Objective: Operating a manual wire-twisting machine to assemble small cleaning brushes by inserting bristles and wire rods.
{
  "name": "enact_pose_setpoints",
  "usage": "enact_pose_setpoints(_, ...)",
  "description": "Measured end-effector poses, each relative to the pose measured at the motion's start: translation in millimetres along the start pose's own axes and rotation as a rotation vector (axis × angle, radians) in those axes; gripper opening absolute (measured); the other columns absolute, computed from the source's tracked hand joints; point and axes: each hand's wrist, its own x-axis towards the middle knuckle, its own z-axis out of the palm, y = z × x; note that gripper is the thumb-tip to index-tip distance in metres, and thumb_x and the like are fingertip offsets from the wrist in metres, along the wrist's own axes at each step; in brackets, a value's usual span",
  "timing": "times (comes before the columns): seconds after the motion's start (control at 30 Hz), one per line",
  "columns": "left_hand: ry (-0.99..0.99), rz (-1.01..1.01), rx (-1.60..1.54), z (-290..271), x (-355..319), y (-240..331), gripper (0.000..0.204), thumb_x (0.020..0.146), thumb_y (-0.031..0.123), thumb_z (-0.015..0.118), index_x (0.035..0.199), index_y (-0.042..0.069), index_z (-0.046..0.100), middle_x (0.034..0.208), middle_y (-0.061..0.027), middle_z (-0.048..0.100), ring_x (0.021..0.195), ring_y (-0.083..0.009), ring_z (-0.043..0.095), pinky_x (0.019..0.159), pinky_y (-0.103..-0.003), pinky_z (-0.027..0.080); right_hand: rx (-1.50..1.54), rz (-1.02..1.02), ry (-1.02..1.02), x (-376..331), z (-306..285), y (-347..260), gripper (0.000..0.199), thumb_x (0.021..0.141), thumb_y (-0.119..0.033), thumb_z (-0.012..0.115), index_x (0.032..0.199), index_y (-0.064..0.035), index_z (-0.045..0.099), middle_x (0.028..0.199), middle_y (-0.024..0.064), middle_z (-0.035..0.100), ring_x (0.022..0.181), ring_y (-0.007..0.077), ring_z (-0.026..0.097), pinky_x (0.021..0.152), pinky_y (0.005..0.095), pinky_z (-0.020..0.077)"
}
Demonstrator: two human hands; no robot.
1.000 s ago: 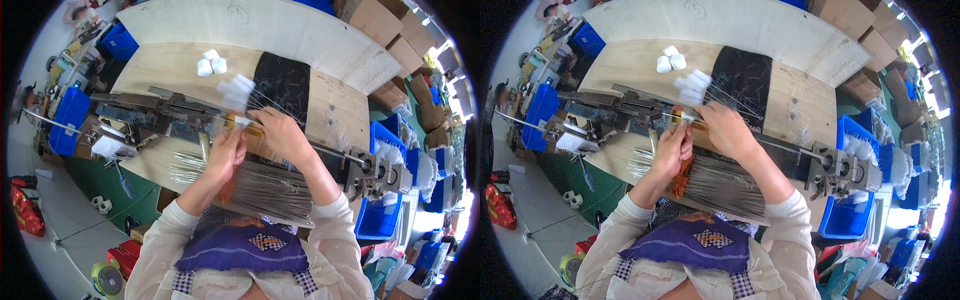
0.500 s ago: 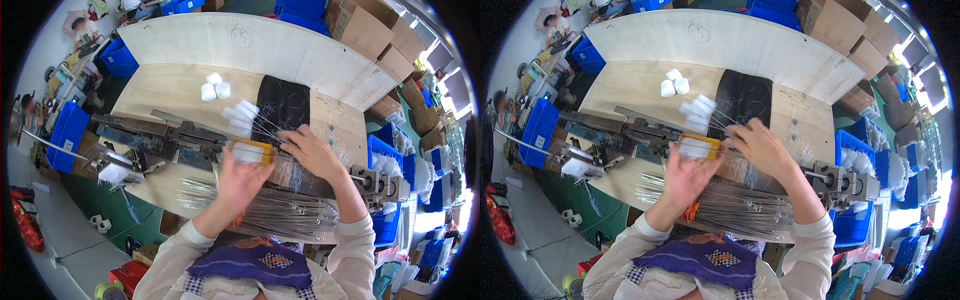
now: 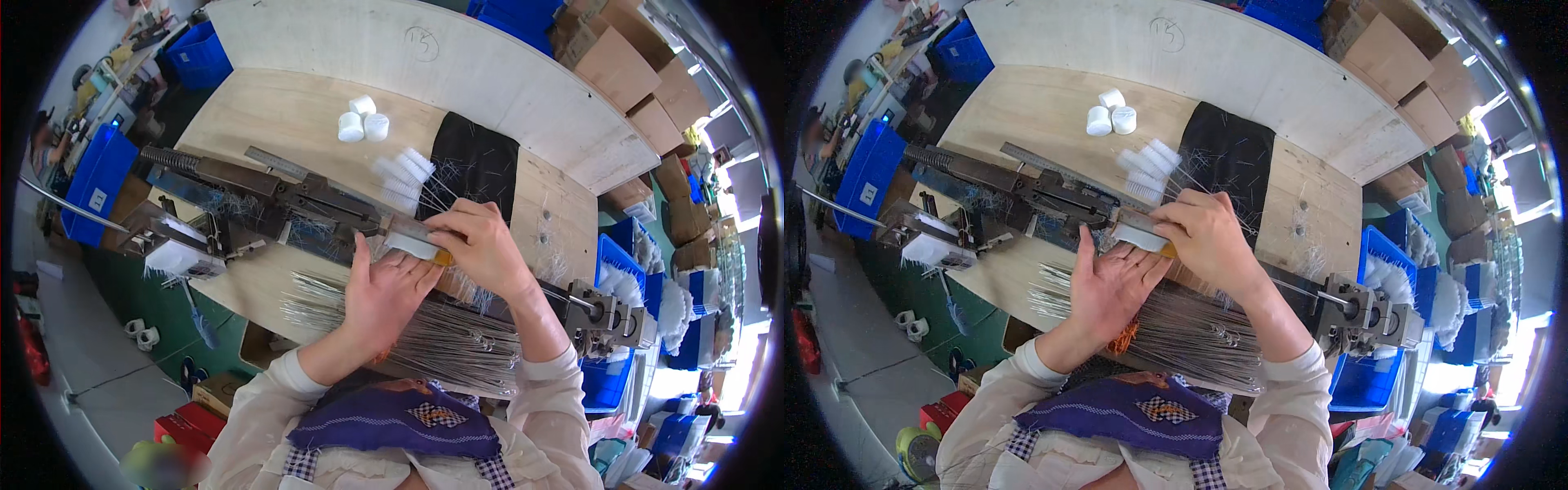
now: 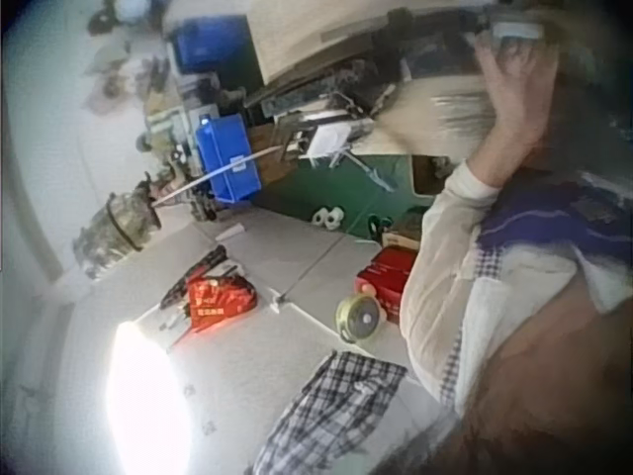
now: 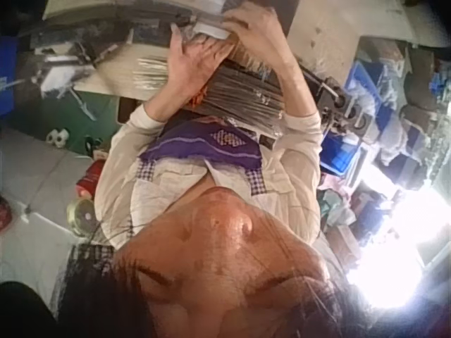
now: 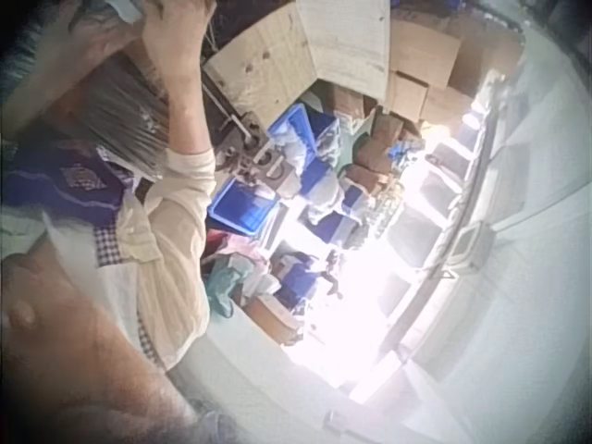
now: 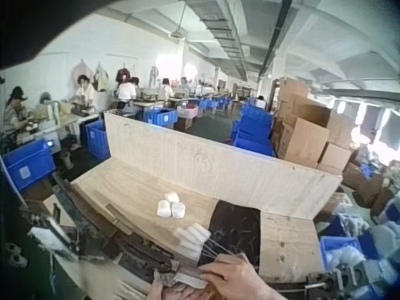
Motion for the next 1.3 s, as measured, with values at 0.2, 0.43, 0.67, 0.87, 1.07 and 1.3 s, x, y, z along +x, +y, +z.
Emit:
enact_pose_setpoints(0.2,0.037,0.002,0.040,-1,-1,5,0.081,0.094,0.067,0.029,0.132,-0.002,0.042,0.134,-0.0141,0.049,0.127,-0.0238,0.045,0.109,-0.039,0.033,-0.087,-0.058,-0.011,-11,-10,-7,0.012,0.078,-0.012,0.068,0.089,-0.0110,0.072,0.076,0.0042,0.056,0.077,0.0211,0.057,0.080,0.0351,0.0377)
enact_pose_setpoints(0.43,0.077,0.032,0.033,2,4,0,0.078,0.094,0.067,0.032,0.129,-0.001,0.046,0.128,-0.0133,0.054,0.123,-0.0237,0.048,0.106,-0.038,0.036,-0.144,-0.143,0.097,-18,-13,-8,0.012,0.075,-0.009,0.067,0.086,-0.0121,0.071,0.075,0.0031,0.055,0.076,0.0205,0.057,0.076,0.0352,0.0379)
enact_pose_setpoints(0.67,-0.023,0.071,-0.039,-3,1,2,0.082,0.094,0.064,0.034,0.137,-0.006,0.035,0.143,-0.0181,0.039,0.135,-0.0290,0.037,0.113,-0.041,0.031,-0.140,-0.136,0.191,-14,-7,-23,0.013,0.082,-0.007,0.059,0.094,-0.0082,0.063,0.081,0.0079,0.060,0.074,0.0269,0.061,0.066,0.0379,0.0450)
enact_pose_setpoints(0.87,0.004,0.127,-0.006,-7,1,4,0.081,0.095,0.062,0.035,0.135,-0.009,0.036,0.143,-0.0183,0.040,0.135,-0.0293,0.036,0.114,-0.041,0.029,-0.313,0.063,-0.051,-30,-16,-45,0.027,0.089,-0.008,0.053,0.115,-0.0015,0.056,0.087,0.0157,0.066,0.067,0.0306,0.067,0.055,0.0387,0.0509)
enact_pose_setpoints(1.07,0.004,0.070,0.057,-5,1,6,0.068,0.097,0.057,0.038,0.128,-0.003,0.047,0.131,-0.0140,0.051,0.125,-0.0264,0.046,0.110,-0.039,0.032,-0.548,-0.037,-0.104,-32,0,-54,0.037,0.076,-0.006,0.058,0.110,0.0087,0.056,0.073,0.0118,0.063,0.059,0.0254,0.066,0.049,0.0334,0.0505)
enact_pose_setpoints(1.3,0.121,0.046,0.103,-6,6,7,0.034,0.099,0.031,0.046,0.114,0.002,0.054,0.119,-0.0104,0.056,0.116,-0.0241,0.050,0.107,-0.041,0.037,-0.508,-0.092,-0.032,-54,-7,-34,0.031,0.074,-0.007,0.058,0.102,0.0070,0.057,0.076,0.0127,0.063,0.065,0.0249,0.066,0.053,0.0343,0.0505)
